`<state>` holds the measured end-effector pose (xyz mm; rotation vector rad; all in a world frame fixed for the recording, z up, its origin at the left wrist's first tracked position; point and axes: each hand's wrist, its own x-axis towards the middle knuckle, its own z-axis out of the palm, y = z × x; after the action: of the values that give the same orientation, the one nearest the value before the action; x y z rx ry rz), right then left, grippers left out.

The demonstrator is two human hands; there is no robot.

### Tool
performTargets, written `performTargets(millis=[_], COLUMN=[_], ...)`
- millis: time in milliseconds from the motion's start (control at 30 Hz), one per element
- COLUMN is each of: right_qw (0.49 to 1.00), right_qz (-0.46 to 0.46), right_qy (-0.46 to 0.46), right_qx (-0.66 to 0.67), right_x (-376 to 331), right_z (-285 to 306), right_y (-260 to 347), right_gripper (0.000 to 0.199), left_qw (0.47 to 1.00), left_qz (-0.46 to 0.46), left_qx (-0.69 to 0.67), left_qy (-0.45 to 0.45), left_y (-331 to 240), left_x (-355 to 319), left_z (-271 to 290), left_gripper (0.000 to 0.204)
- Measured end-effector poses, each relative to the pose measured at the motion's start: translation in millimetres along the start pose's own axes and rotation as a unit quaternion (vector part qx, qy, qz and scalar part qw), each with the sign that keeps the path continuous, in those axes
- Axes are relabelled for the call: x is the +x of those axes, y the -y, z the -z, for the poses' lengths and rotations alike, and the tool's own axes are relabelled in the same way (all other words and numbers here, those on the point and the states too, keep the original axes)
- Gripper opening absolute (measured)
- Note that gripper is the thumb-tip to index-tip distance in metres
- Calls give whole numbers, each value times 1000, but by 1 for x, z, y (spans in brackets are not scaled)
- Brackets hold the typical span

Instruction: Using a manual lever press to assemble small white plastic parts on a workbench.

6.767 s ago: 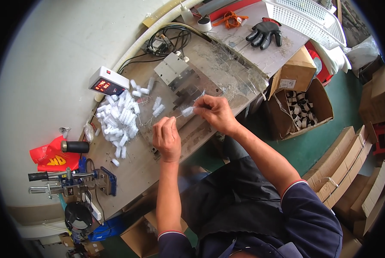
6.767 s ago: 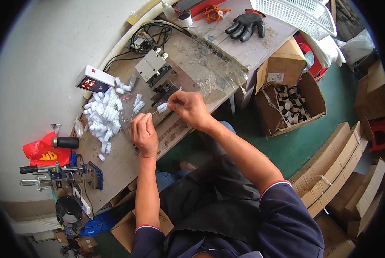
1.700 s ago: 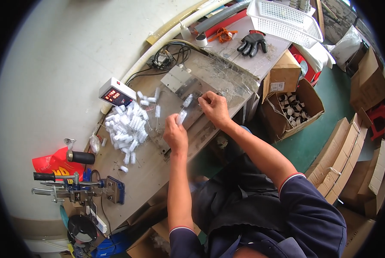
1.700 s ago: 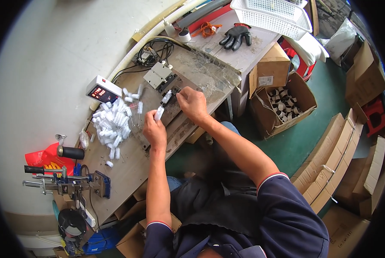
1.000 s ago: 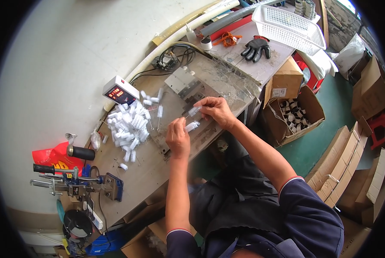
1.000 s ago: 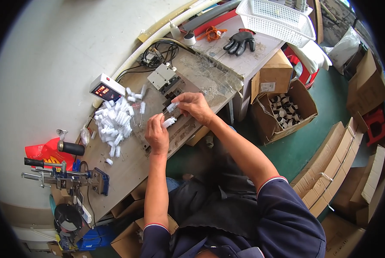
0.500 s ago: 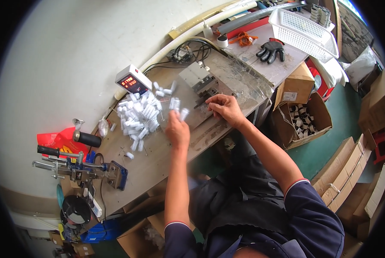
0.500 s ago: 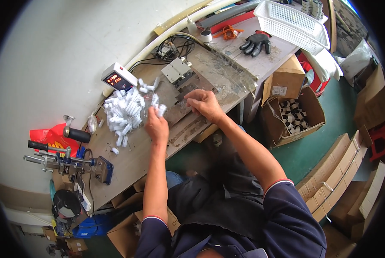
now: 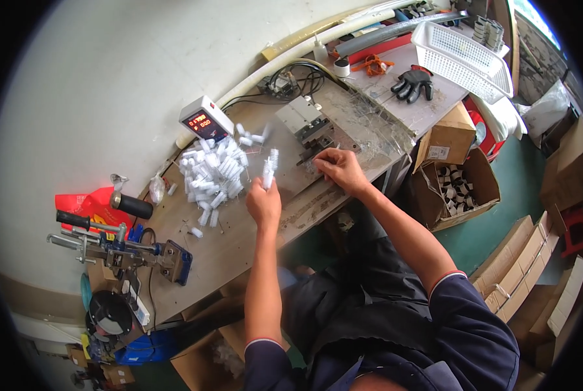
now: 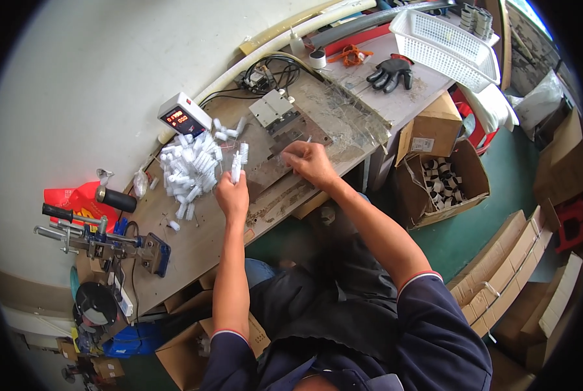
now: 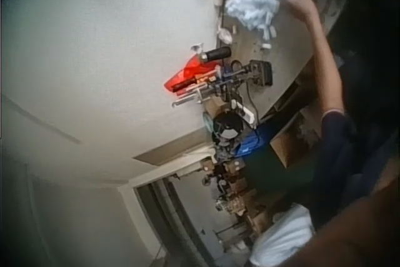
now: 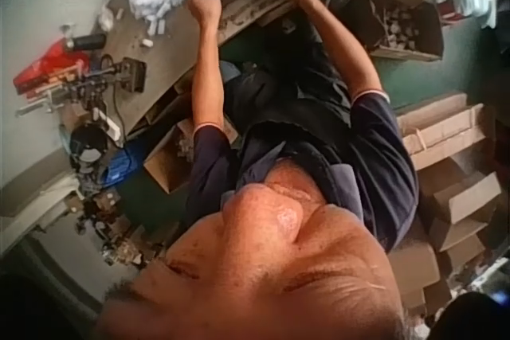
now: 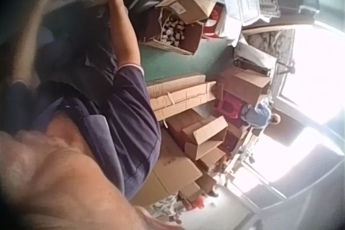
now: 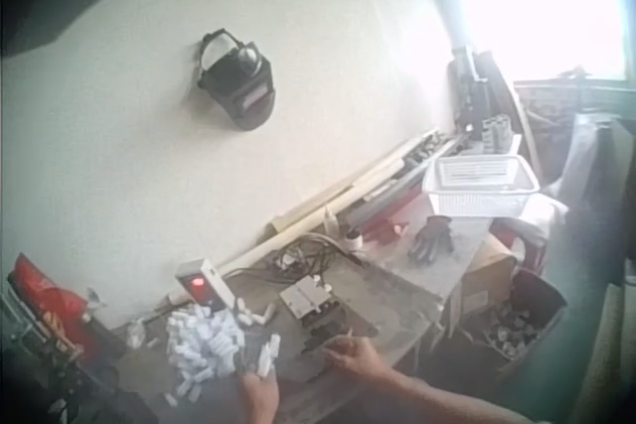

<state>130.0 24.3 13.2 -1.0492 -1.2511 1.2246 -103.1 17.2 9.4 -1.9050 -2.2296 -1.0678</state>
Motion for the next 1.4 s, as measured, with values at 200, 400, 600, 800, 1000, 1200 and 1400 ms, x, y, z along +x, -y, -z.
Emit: performTargets(millis=[200,400,600,800,1000,1200,1400], right_qw=[997,997,991,983,935,910,900], right_qz=[42,-40,-124,-144,-44,-43,-6], right_qy=[48,55,26,-23,-105,-139,-170], right_qx=[-33,-21,33,-112,-336,-387,-400], right_x=[-9,-27,-16,-3,10,8,6], right_z=[-2,-4,-4,12,3,-10,-17], right_y=[-7,17,17,14,12,14,4], right_gripper=[25,21,19,20,23,22,22], left_qw=[849,747,737,897,946,963,953], left_qz=[177,294,285,126,57,-61,-64], left_qx=[-467,-544,-551,-413,-316,-255,-287], left_qy=[172,246,268,95,-40,-65,-69], left_y=[-56,-88,-87,-55,-12,-21,-17], left_x=[-53,-53,-57,-30,2,-6,-6], left_z=[-8,18,10,-3,-21,-18,-18], left_gripper=[14,20,20,26,19,15,15])
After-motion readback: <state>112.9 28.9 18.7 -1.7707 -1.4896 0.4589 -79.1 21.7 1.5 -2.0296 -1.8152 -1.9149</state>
